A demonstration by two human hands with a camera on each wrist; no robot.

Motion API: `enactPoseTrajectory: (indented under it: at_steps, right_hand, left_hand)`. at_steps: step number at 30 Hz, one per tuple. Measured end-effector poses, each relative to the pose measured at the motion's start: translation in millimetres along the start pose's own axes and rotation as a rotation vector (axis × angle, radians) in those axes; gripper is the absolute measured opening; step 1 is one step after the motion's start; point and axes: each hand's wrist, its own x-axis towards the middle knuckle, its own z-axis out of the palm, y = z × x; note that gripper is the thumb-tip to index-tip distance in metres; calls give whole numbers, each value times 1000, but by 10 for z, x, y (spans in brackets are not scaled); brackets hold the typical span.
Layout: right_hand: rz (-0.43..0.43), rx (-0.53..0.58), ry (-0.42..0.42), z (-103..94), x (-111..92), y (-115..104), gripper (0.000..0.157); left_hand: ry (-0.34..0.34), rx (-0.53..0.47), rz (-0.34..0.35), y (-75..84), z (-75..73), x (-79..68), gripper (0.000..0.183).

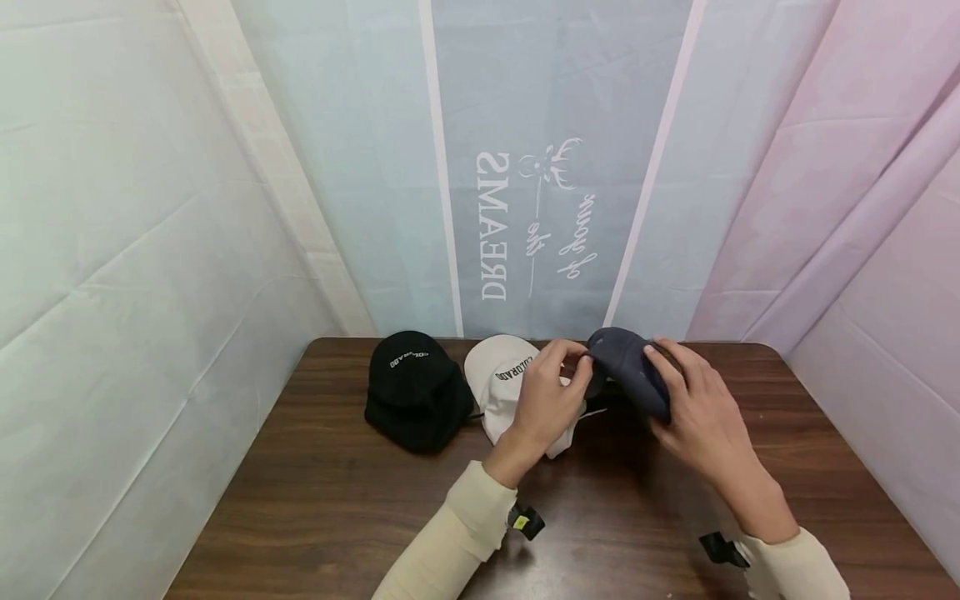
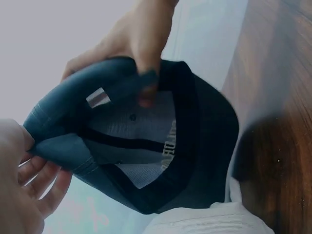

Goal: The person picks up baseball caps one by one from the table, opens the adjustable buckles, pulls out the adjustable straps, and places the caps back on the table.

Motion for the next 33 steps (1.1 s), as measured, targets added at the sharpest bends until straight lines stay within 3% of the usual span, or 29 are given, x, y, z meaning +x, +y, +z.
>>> enactPoseTrajectory:
  at_steps: [8,14,18,24,33]
  right_hand:
    - [-6,126,285,-30,108,-87,49]
    - [-35,133,481,-54,230,-204,39]
    - [-42,168,567,-62,314,-253,33]
    - [-7,219,599,-99,395,-309,36]
    - [29,298,438,-213,401,-386,52]
  left_hand:
    - [39,17,32,6,-95,26,10]
    - [-17,-58,30,-30,-106,8,12]
    - [-43,-96,35,-25,-103,-3,12]
    - [-55,-98,43,8,-166,-11,14]
    - [-44,-71,40,0,-340,-21,12]
